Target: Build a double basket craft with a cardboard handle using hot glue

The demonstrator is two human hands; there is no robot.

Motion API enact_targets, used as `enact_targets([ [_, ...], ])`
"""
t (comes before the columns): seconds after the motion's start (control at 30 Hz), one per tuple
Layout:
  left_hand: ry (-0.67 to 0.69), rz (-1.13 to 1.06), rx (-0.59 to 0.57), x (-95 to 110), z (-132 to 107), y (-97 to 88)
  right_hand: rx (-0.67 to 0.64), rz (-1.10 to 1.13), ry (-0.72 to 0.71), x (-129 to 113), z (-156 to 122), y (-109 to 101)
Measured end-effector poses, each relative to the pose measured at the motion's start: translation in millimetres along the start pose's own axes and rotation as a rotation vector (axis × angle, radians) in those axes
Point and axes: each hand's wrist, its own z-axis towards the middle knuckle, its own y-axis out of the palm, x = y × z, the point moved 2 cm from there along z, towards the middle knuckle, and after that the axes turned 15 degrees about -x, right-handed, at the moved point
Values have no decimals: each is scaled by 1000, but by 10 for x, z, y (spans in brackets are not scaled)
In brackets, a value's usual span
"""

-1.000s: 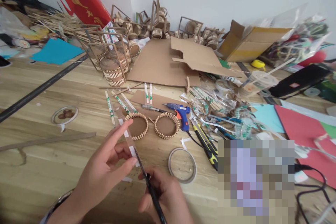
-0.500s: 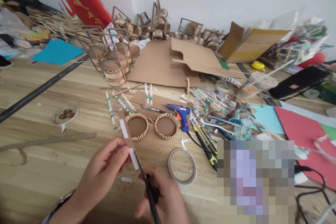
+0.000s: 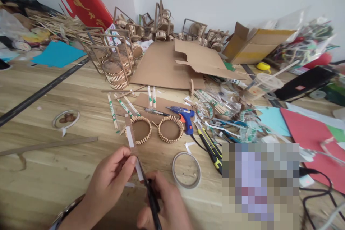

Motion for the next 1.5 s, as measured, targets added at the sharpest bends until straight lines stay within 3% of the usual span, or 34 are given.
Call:
enact_targets([
  [0.2, -21, -45, -25, -12, -8, 17, 46, -19, -22, 10, -20, 11],
  [0.5, -17, -48, -8, -19, 5, 20, 93, -41, 32, 211, -23, -3],
  [0.83, -6, -2, -85, 28, -4, 67, 76, 20, -50, 61, -20, 22],
  [1.1, -31, -111, -130, 29, 2, 92, 86, -13, -55, 258, -20, 4],
  [1.27, -106, -321, -195, 10, -9, 129, 132, -2, -38, 202, -2, 5],
  [1.5, -191, -465, -392, 34, -17, 144, 223, -120, -68, 161, -2, -25],
])
